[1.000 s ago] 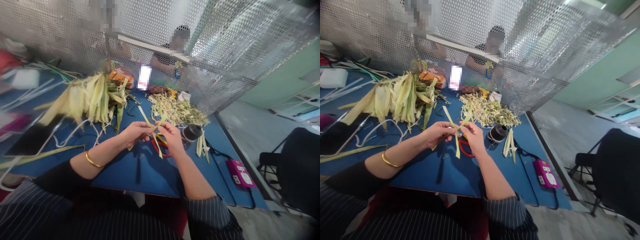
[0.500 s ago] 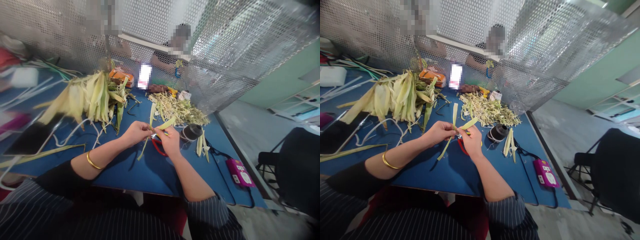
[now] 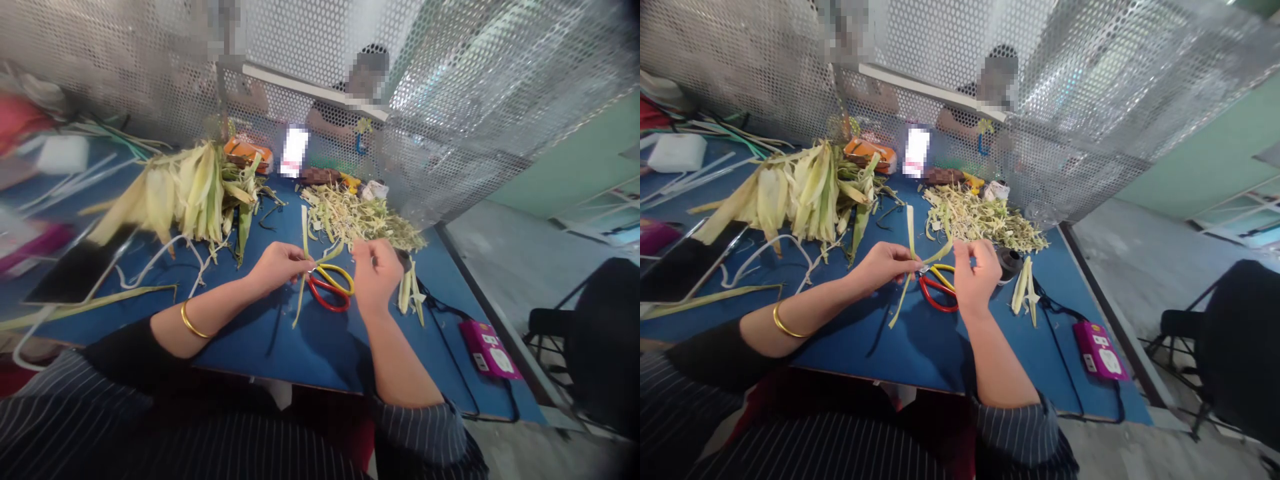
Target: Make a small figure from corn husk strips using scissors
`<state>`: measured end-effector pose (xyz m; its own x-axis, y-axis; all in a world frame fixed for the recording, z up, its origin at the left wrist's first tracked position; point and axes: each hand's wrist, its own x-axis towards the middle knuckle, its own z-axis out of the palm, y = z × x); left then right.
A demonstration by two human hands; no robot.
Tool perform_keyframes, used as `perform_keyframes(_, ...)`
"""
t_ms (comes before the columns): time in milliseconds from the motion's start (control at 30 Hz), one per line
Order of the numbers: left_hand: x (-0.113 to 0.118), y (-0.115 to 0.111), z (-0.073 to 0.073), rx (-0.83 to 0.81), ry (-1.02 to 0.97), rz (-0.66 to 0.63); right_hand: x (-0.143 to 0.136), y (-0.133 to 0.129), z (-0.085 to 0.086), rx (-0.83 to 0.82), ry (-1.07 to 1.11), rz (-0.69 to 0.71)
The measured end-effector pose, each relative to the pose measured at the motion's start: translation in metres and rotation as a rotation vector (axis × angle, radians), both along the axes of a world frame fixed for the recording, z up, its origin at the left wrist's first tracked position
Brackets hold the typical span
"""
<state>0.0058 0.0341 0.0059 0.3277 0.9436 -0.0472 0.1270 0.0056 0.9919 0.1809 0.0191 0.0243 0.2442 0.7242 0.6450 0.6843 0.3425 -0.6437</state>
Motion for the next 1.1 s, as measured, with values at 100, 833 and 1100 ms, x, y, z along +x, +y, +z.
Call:
perform_keyframes(100,0.003,-0.005,-0.005,0.047,0.120,-0.137,-0.006,0.002,-0.003,-0.080,-0.208,0.243)
perform_keyframes(833,-0.010,0.011,0.000,-0.234,-0.173,-0.022,0.016,0.018,-0.004,-0.115,-0.483,0.360)
perform_keyframes(1100,-0.013,0.013,0.019,-0.317,-0.506,0.117,0.016,0.010,-0.001,0.083,-0.060,-0.002)
